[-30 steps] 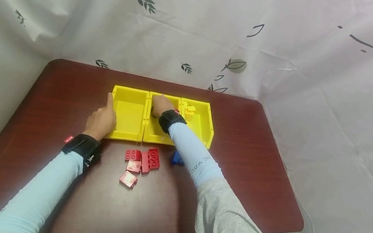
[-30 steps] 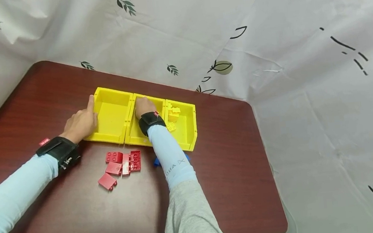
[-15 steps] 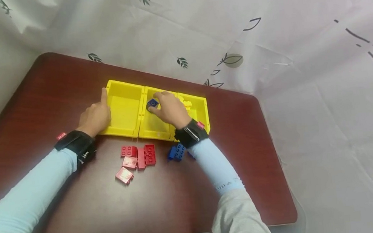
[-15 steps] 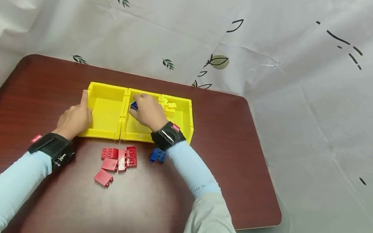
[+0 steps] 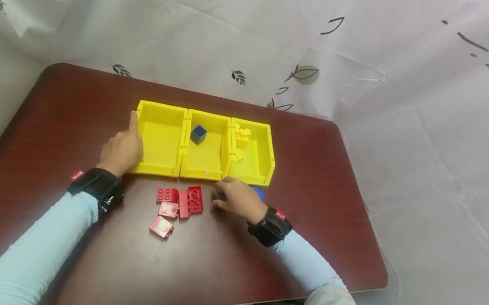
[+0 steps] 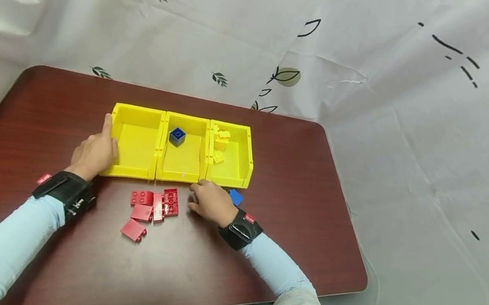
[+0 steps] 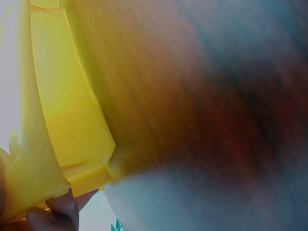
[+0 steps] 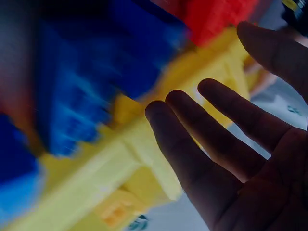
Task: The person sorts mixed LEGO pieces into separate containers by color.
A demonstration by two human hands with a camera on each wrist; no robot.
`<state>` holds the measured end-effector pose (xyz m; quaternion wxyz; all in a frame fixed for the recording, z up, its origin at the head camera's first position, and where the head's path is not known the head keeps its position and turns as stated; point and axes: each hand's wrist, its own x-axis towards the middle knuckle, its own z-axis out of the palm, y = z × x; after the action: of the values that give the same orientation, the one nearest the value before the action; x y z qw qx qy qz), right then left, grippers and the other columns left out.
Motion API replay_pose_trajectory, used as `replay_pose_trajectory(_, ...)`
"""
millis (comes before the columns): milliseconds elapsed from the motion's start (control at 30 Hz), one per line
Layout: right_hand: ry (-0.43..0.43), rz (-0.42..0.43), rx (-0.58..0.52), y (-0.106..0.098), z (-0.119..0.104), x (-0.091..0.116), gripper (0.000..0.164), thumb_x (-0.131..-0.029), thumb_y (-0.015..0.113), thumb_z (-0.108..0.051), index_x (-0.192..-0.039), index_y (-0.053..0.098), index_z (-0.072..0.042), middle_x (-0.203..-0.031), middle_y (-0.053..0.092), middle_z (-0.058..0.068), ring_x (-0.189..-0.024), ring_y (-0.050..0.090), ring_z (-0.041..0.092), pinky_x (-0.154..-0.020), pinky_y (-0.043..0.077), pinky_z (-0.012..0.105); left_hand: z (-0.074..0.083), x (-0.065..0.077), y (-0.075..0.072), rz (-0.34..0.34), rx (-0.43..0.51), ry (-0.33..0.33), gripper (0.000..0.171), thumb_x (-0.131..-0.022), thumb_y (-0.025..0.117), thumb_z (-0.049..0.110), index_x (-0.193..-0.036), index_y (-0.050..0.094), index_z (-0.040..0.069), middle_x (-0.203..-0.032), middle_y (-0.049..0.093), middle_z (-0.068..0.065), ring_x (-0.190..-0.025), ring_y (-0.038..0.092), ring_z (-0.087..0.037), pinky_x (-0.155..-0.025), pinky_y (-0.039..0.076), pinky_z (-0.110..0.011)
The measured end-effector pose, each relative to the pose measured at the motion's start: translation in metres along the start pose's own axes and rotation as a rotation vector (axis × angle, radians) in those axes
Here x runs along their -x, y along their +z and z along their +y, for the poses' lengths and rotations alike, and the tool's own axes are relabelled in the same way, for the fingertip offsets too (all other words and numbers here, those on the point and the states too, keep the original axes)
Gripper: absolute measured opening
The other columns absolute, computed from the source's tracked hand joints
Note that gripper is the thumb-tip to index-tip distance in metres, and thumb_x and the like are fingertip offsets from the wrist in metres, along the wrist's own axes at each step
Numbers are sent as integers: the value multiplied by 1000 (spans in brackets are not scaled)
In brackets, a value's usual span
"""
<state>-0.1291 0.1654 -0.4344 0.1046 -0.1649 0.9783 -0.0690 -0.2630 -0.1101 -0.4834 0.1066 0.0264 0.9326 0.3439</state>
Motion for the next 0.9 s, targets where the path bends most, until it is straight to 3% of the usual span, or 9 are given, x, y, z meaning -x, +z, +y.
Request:
replay_pose_trajectory(33,2,4,12,4,2,2,34,-84,79,-28,-110,71,-8,-97,68,5,-83,62,16,-78,54,28,0,0,0,1,-15,13,66,-102,9,54,-157,0,19,-82,50,-16,-62,50,-30,-65,43,-39)
replay_pose_trajectory(200,2,42,59,16,5,9,29,-81,81,-21,-107,73,-10,-100,69,5,-90,66,17,-82,56,29,2,1,-1,3,-36,41,63,-104,15,48,-157,-10,25,-83,50,-16,-62,50,-29,-65,42,-39)
replay_pose_trajectory(400,-28,68,59,19,3,10,22,-81,81,-20,-100,75,-10,-97,72,4,-90,68,17,-82,55,29,1,1,-2,3,-17,25,64,-103,10,52,-157,-3,22,-83,50,-16,-62,51,-29,-64,43,-38)
replay_pose_trajectory(567,-24,62,50,19,2,8,21,-81,80,-22,-99,76,-11,-94,73,2,-88,69,15,-82,56,28,0,2,-2,0,15,-13,71,-99,3,59,-156,11,16,-83,51,-16,-63,51,-30,-65,43,-38)
replay_pose_trajectory(667,-27,59,42,19,2,7,22,-81,81,-22,-100,76,-11,-94,74,2,-88,70,15,-82,56,28,-1,3,-3,2,-9,11,63,-104,13,51,-158,1,20,-83,51,-16,-62,51,-30,-65,43,-39)
replay_pose_trajectory(700,-28,56,41,19,2,7,22,-81,81,-22,-100,76,-11,-94,74,2,-88,70,15,-82,56,28,-1,4,-3,2,-32,33,63,-105,19,46,-157,-9,24,-83,50,-16,-62,50,-29,-65,43,-39)
replay_pose_trajectory(800,-47,39,42,15,1,7,23,-81,81,-22,-100,76,-11,-94,74,2,-88,70,14,-82,56,27,-1,5,-4,2,-53,54,67,-106,27,37,-156,-16,27,-84,49,-16,-62,50,-29,-65,42,-39)
replay_pose_trajectory(867,-69,22,20,8,-1,5,26,-80,82,-23,-101,76,-10,-94,74,2,-85,69,13,-80,56,26,-1,5,-5,-1,-67,66,69,-105,30,34,-156,-17,26,-85,49,-16,-62,50,-29,-65,43,-39)
replay_pose_trajectory(900,-82,20,3,3,-3,4,27,-79,82,-22,-102,76,-9,-93,74,2,-84,68,13,-80,56,26,-1,5,-5,2,-44,46,63,-106,26,38,-158,-7,23,-84,49,-16,-62,50,-29,-65,43,-39)
